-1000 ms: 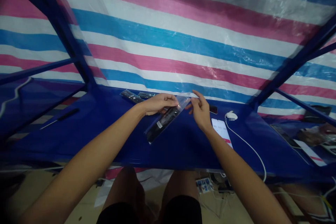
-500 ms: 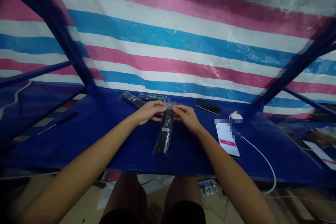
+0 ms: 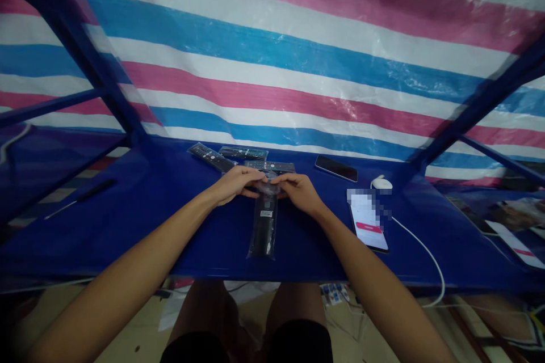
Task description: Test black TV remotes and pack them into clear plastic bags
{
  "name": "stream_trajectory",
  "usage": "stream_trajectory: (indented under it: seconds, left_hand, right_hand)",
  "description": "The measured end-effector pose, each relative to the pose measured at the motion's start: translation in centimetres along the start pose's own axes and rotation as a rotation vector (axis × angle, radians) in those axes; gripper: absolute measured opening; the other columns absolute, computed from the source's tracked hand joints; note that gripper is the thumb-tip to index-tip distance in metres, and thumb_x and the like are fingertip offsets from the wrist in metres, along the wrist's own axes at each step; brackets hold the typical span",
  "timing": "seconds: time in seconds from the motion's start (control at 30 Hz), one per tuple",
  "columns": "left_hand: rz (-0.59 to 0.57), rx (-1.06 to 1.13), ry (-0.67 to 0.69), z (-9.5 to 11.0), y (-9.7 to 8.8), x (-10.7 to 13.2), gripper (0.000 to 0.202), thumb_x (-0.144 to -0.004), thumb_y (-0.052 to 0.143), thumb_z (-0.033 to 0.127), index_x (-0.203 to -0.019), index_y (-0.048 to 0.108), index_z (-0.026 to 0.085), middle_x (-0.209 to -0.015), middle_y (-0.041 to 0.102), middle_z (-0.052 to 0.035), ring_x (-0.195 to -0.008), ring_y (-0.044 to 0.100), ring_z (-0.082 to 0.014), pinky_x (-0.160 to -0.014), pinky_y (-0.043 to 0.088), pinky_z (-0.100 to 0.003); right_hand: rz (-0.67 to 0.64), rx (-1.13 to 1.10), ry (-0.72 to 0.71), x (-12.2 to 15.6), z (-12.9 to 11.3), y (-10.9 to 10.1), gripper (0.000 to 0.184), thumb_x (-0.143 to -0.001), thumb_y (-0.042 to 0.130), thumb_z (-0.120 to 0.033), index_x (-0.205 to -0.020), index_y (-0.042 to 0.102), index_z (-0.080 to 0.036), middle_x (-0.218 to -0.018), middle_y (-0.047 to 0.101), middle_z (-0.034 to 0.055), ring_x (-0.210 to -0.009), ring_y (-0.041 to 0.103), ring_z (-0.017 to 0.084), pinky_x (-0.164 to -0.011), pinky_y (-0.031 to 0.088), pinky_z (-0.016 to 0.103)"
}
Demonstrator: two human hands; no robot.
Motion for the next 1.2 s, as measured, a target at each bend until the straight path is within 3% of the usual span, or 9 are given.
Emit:
stream_trajectory:
  seconds: [0.17, 0.27, 0.4, 0.6, 0.77, 1.0, 1.1, 1.2]
  left_hand:
    - [0.024, -0.023, 0.012, -0.1, 0.3, 0.3, 0.017, -0.08, 0.083, 0.025, -0.087, 0.074, 0.013, -0.093, 0.072, -0.0089, -0.088, 0.07, -0.0177, -0.079, 0.061, -0.035]
    - [0.012, 0.011, 0.012, -0.1, 0.4, 0.3, 0.018, -0.078, 0.084, 0.018, -0.092, 0.073, 0.013, -0.095, 0.07, -0.0084, -0.088, 0.07, -0.0177, -0.079, 0.061, -0.036]
    - [-0.015, 0.009, 0.022, 0.0, 0.7, 0.4, 0.025, -0.076, 0.084, 0.015, -0.098, 0.072, 0.013, -0.096, 0.068, -0.0072, -0.087, 0.07, -0.0171, -0.079, 0.061, -0.035]
    - [-0.046, -0.062, 0.045, -0.1, 0.8, 0.4, 0.031, -0.075, 0.083, 0.012, -0.104, 0.072, 0.014, -0.093, 0.068, -0.004, -0.083, 0.068, -0.0143, -0.081, 0.058, -0.032]
    - [-0.057, -0.112, 0.034, -0.6, 0.9, 0.2, 0.033, -0.078, 0.081, 0.016, -0.109, 0.073, 0.014, -0.097, 0.07, -0.0064, -0.085, 0.069, -0.0165, -0.082, 0.058, -0.035]
    - [-0.082, -0.255, 0.074, -0.7, 1.2, 0.2, 0.045, -0.074, 0.088, 0.027, -0.115, 0.072, 0.015, -0.105, 0.073, -0.0086, -0.089, 0.07, -0.0196, -0.084, 0.055, -0.037]
    - [-0.114, -0.273, 0.109, -0.8, 1.2, 0.2, 0.053, -0.07, 0.09, 0.029, -0.117, 0.069, 0.016, -0.106, 0.073, -0.0087, -0.089, 0.07, -0.0207, -0.084, 0.054, -0.038]
    - [-0.147, -0.234, 0.091, -1.0, 1.5, 0.3, 0.061, -0.069, 0.091, 0.03, -0.122, 0.064, 0.016, -0.104, 0.072, -0.0089, -0.089, 0.071, -0.022, -0.083, 0.054, -0.038]
  right_hand:
    - [-0.073, -0.031, 0.021, 0.7, -0.4, 0.7, 0.028, -0.08, 0.081, -0.045, -0.096, 0.083, -0.023, -0.091, 0.077, 0.004, -0.079, 0.072, 0.02, -0.072, 0.065, 0.037]
    - [-0.06, -0.036, 0.039, 0.8, -0.5, 0.7, 0.032, -0.08, 0.082, -0.05, -0.094, 0.082, -0.022, -0.093, 0.077, 0.0045, -0.083, 0.072, 0.021, -0.071, 0.064, 0.036]
    - [-0.061, -0.045, 0.068, 0.8, 0.1, 0.9, 0.033, -0.073, 0.088, -0.048, -0.086, 0.074, -0.021, -0.084, 0.074, 0.0017, -0.078, 0.071, 0.02, -0.069, 0.062, 0.034]
    - [-0.12, 0.037, 0.105, 1.2, 0.6, 1.6, 0.042, -0.072, 0.089, -0.048, -0.094, 0.062, -0.024, -0.08, 0.07, -0.0022, -0.074, 0.069, 0.019, -0.064, 0.057, 0.031]
    - [-0.181, 0.095, 0.124, 1.5, 0.7, 2.0, 0.047, -0.073, 0.087, -0.047, -0.099, 0.055, -0.026, -0.081, 0.066, -0.0043, -0.072, 0.067, 0.018, -0.063, 0.053, 0.03]
    - [-0.329, 0.148, 0.158, 2.8, -0.3, 3.0, 0.053, -0.072, 0.089, -0.039, -0.109, 0.053, -0.027, -0.092, 0.068, -0.0024, -0.087, 0.07, 0.02, -0.077, 0.057, 0.036]
    - [-0.358, 0.195, 0.181, 2.6, -1.5, 1.3, 0.061, -0.071, 0.09, -0.038, -0.122, 0.058, -0.026, -0.108, 0.072, 0.0028, -0.095, 0.072, 0.022, -0.083, 0.059, 0.039]
    - [-0.084, 0.253, 0.105, 0.3, -3.8, -5.5, 0.05, -0.081, 0.08, -0.049, -0.122, 0.064, -0.025, -0.129, 0.07, 0.0098, -0.109, 0.071, 0.026, -0.088, 0.061, 0.043]
Point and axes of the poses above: each hand's wrist, its own x-axis away from the middle knuckle, its own y-axis out of the palm, z = x × y, the point moved 9 cm from there along -x, towards the middle knuckle
